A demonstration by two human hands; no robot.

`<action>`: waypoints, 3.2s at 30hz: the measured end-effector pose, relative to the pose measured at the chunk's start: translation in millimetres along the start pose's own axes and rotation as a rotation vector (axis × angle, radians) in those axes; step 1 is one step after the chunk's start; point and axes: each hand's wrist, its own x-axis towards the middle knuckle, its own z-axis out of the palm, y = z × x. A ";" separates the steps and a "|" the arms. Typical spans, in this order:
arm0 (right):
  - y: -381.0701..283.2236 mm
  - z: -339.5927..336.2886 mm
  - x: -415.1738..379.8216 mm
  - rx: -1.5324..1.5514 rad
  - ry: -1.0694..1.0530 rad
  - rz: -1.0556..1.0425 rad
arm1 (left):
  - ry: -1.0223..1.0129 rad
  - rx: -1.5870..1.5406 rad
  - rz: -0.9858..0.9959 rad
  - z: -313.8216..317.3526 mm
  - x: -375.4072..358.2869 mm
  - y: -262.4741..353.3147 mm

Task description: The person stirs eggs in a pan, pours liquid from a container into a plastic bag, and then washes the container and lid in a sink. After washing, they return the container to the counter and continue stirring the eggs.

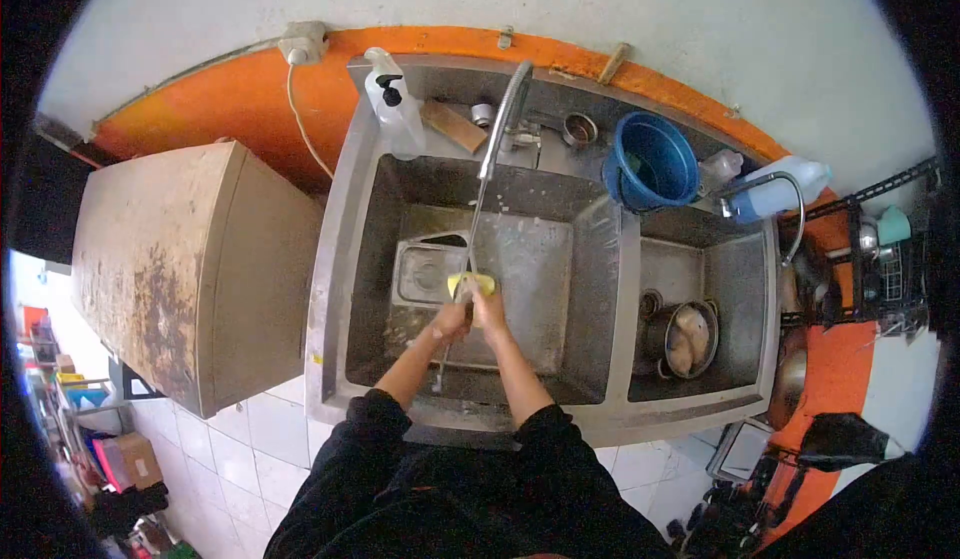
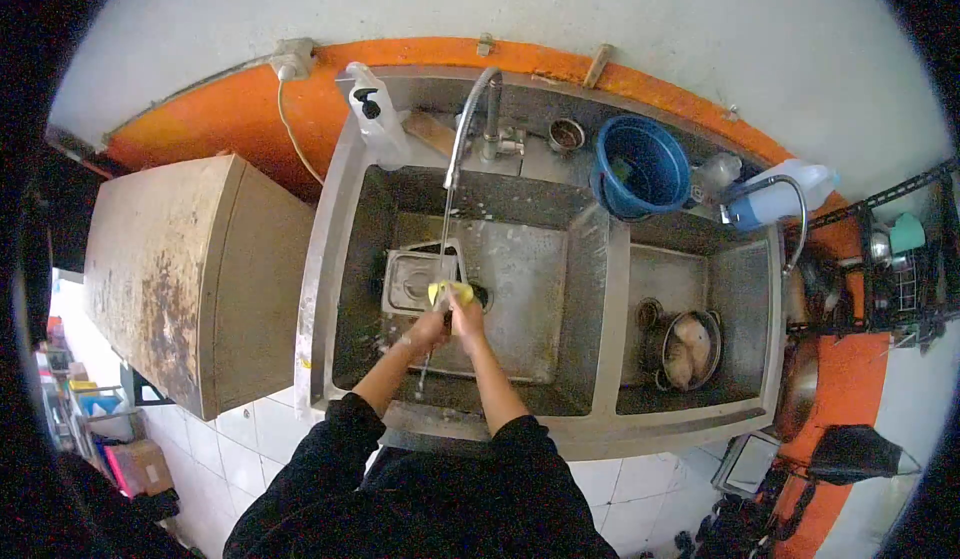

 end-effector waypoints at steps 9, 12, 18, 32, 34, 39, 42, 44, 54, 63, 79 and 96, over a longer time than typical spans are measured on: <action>-129.1 -48.6 1.1 -0.574 0.389 -0.208 | 0.393 -0.162 0.179 -9.8 92.1 -22.3; -218.6 -123.6 46.4 0.085 0.589 -0.368 | 0.390 -0.070 0.273 3.5 29.8 9.3; -225.5 -152.8 69.1 0.450 0.296 -0.388 | -0.016 -0.319 0.147 1.1 7.0 13.0; -40.5 44.8 16.4 -0.256 -0.009 -0.337 | 0.111 -0.570 0.314 17.0 -3.4 30.7; -38.4 35.5 5.2 -0.202 -0.048 -0.178 | 0.040 -0.670 0.466 21.6 14.7 35.1; 41.4 -2.3 -15.1 -0.177 -0.061 -0.134 | -0.163 -0.531 0.401 6.1 32.7 59.8; 34.4 -12.8 -45.8 -0.365 0.001 -0.343 | 0.009 -0.348 0.866 28.7 4.6 71.6; 34.1 -22.5 -54.3 -0.367 -0.044 -0.256 | 0.039 -0.168 0.906 17.1 22.8 60.2; 13.2 34.8 41.2 -0.331 0.095 -0.451 | 0.481 0.293 0.913 14.8 14.0 33.7; -66.0 63.6 48.4 0.068 -0.009 0.206 | 0.141 -0.470 0.482 27.7 -15.3 59.1; -52.2 74.6 108.9 -0.013 0.050 -0.080 | -0.057 -0.687 0.491 26.7 -15.8 36.3; -11.7 21.3 -28.2 -0.799 -0.161 -0.398 | 0.142 -0.605 0.209 -14.2 97.3 -5.9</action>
